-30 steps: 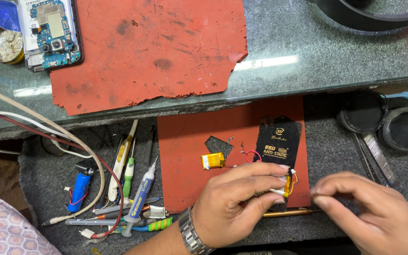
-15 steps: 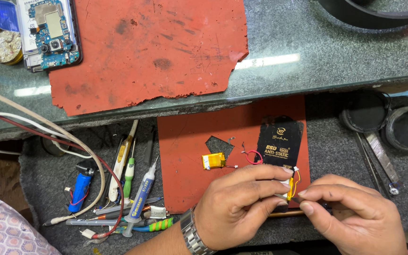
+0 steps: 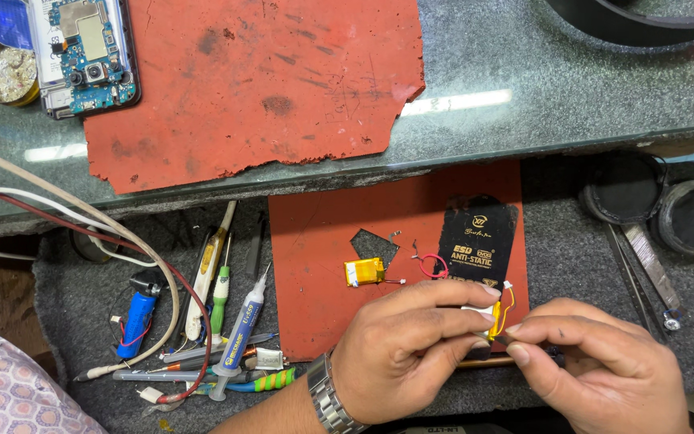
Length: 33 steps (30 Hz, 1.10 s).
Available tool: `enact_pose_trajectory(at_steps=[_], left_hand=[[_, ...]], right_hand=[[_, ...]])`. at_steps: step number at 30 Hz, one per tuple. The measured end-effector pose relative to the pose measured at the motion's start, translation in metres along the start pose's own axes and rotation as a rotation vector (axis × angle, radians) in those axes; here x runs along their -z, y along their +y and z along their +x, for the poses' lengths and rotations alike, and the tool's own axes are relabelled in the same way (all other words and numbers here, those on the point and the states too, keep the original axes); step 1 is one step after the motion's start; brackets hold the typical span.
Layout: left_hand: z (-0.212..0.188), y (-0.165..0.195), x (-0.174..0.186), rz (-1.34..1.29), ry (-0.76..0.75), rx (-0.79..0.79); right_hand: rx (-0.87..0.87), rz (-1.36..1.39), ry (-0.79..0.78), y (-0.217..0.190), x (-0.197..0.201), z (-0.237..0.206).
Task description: The person works on a small yellow lithium battery at a repair bench, peeling and folding its outer wrapping and tab by hand, then uses tweezers and a blade to trim and press the folded edge, and finally sets the battery on the mat.
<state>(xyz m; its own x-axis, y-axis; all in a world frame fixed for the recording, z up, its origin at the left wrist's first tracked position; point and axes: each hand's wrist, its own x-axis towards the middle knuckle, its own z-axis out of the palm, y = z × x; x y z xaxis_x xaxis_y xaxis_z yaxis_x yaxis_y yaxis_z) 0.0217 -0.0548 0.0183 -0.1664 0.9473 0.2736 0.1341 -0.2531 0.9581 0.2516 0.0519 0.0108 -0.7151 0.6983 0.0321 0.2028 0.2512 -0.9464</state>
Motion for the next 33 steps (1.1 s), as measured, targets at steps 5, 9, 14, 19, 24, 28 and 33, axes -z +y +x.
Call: enact_pose_trajectory(at_steps=[5, 9, 14, 19, 24, 28, 33], left_hand=[[-0.002, 0.001, -0.002, 0.007, 0.016, -0.008], [-0.003, 0.001, -0.002, 0.016, 0.019, 0.002], [-0.003, 0.0, -0.002, 0.0, 0.02, 0.001], [-0.005, 0.0, -0.003, -0.032, 0.027, -0.009], [-0.005, -0.001, -0.006, -0.093, 0.042, 0.027], [-0.006, 0.0, -0.009, -0.173, 0.082, 0.087], [-0.006, 0.0, -0.011, -0.183, 0.099, 0.112]], right_hand=[[0.053, -0.182, 0.041, -0.004, -0.006, 0.002], [0.249, -0.435, 0.049, -0.005, -0.009, 0.003], [0.391, -0.578, 0.098, -0.005, -0.013, 0.004], [0.048, -0.168, 0.13, -0.008, -0.016, 0.003], [0.109, -0.175, 0.201, -0.009, -0.025, -0.002], [0.286, -0.333, 0.199, -0.003, -0.025, -0.001], [0.439, -0.511, 0.216, 0.004, -0.026, -0.001]])
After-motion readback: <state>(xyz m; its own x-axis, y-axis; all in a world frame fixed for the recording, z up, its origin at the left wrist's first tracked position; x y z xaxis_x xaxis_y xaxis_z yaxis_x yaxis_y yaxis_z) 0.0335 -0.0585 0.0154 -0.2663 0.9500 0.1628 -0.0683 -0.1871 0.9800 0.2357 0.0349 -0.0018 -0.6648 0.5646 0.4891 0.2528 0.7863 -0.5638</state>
